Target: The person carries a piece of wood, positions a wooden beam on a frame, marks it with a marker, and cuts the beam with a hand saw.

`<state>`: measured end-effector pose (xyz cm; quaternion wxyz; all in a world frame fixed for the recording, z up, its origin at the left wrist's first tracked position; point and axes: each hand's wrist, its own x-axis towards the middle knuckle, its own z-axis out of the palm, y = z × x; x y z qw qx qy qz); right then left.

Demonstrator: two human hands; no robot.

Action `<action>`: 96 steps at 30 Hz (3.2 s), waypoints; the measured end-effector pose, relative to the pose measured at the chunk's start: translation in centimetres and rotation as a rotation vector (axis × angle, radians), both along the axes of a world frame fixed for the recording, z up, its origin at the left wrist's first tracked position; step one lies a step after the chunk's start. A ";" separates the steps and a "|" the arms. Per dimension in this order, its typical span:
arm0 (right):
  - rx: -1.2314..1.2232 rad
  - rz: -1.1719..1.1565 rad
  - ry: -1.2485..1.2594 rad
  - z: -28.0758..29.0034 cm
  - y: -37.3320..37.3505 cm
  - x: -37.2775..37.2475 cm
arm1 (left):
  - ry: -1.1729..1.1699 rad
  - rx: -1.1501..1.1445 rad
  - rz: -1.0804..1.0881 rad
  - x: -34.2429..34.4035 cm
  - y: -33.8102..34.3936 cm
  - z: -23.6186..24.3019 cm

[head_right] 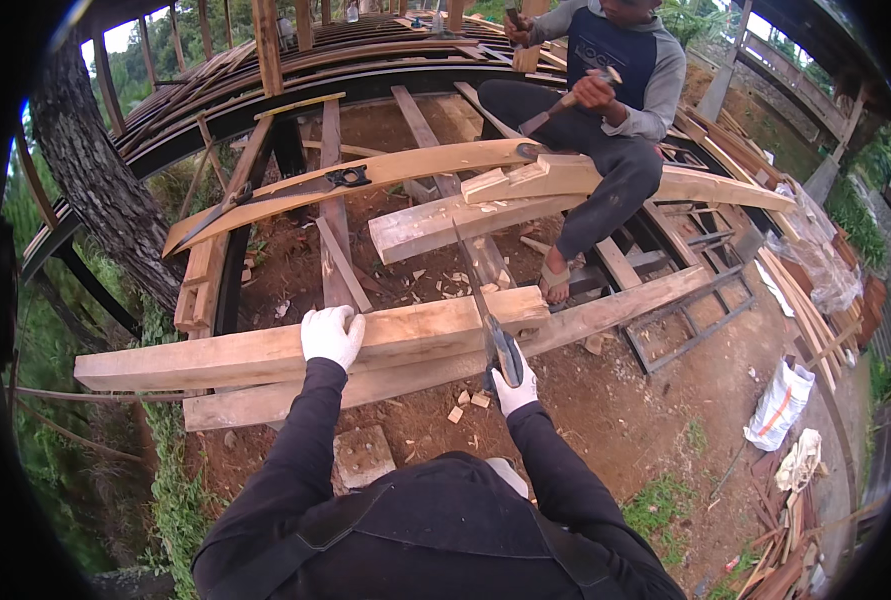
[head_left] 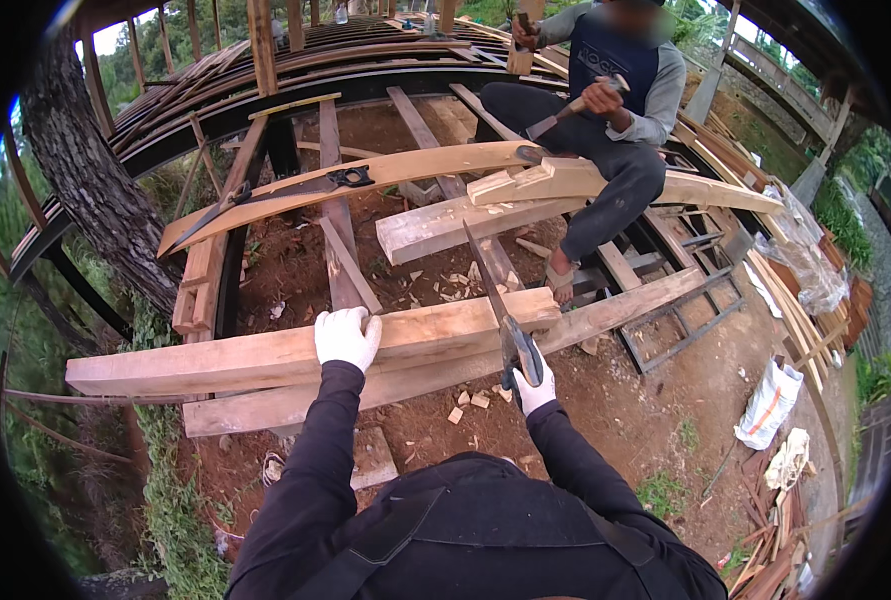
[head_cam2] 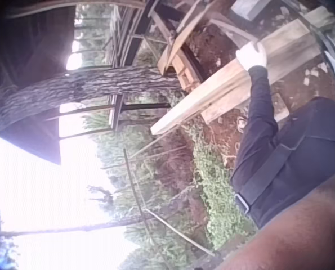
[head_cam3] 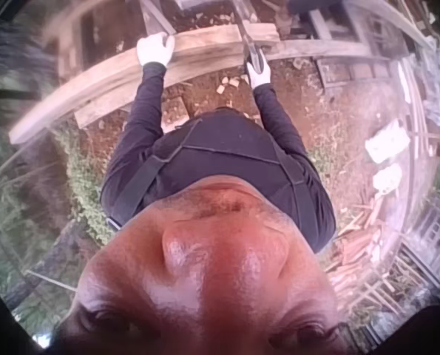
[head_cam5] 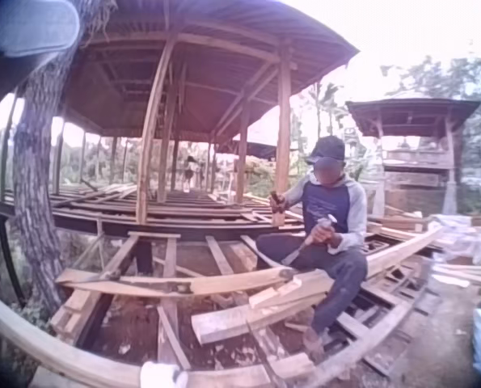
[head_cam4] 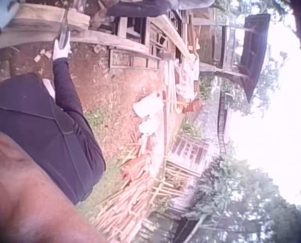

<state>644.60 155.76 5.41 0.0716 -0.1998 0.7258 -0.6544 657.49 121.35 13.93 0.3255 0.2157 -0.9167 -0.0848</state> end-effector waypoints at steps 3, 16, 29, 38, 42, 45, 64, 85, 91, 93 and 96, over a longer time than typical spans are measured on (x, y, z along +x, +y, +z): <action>0.091 0.002 0.117 1.4 -0.4 0.5 | -0.007 0.012 0.005 0.4 -0.1 0.0; 0.068 0.006 0.046 1.0 -0.1 0.1 | 0.023 -0.016 -0.002 0.2 -0.2 -0.4; 0.090 0.016 0.096 2.4 0.0 0.5 | 0.022 -0.018 0.000 0.0 -0.2 -0.5; 0.110 0.005 0.112 3.0 -0.4 0.7 | -0.024 0.006 0.013 0.2 -0.1 -0.1; 0.089 -0.004 0.113 3.1 -0.3 1.0 | -0.017 0.010 0.022 0.3 -0.1 -0.1; 0.084 -0.005 0.115 2.7 -0.2 0.7 | -0.021 0.020 0.022 0.1 -0.2 -0.1; 0.127 -0.008 0.116 3.2 -0.4 1.0 | 0.027 0.029 0.009 0.7 -0.1 -0.1; -0.004 0.036 -0.015 0.0 0.2 -0.7 | 0.034 0.007 0.008 0.4 -0.1 -0.2; 0.040 0.009 0.026 1.6 -0.1 0.1 | 0.031 0.005 0.015 0.3 -0.1 -0.5; 0.067 0.002 0.086 2.6 -0.3 0.7 | 0.036 0.008 0.017 0.3 -0.2 -0.5; 0.090 0.004 0.123 3.1 -0.3 1.1 | 0.035 0.010 0.014 0.3 -0.1 -0.4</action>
